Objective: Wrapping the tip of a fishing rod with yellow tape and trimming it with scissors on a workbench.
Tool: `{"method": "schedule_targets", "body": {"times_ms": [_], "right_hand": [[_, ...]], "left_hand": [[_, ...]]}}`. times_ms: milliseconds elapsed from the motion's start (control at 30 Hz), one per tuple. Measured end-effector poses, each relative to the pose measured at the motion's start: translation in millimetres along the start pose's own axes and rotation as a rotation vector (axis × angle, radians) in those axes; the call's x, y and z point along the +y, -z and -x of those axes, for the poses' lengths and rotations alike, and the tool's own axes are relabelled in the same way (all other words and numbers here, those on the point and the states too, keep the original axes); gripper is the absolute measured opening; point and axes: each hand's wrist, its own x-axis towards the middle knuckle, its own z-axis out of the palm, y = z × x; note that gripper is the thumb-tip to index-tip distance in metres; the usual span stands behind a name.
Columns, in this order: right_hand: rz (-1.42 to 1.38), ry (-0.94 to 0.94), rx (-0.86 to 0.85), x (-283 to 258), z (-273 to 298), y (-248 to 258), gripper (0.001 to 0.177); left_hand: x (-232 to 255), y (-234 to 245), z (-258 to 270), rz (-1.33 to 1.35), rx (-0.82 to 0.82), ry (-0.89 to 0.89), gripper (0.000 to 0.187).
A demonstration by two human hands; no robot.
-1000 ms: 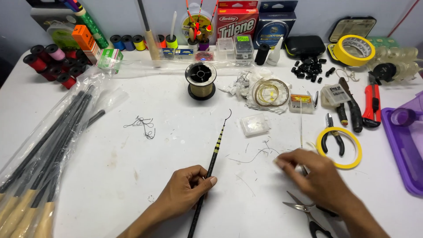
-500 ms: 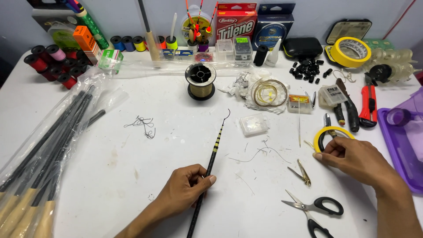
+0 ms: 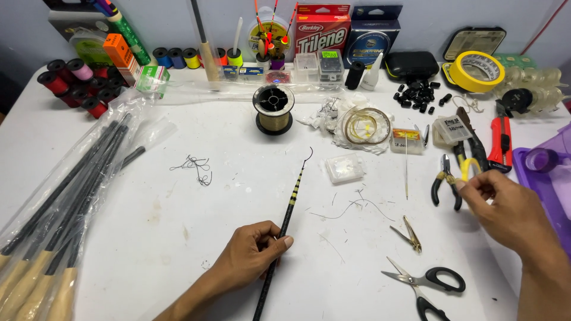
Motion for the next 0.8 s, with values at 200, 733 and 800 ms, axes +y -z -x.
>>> {"method": "schedule_targets", "body": {"times_ms": [200, 733, 800], "right_hand": [[-0.352, -0.003, 0.214, -10, 13, 6, 0.025], [-0.775, 0.242, 0.368, 21, 2, -25, 0.045], [-0.800, 0.264, 0.393, 21, 2, -27, 0.045]], "left_hand": [[-3, -1, -2, 0.016, 0.003, 0.028, 0.032], [-3, -1, 0, 0.005, 0.005, -0.007, 0.032], [-2, -1, -1, 0.027, 0.009, 0.003, 0.032]]}}
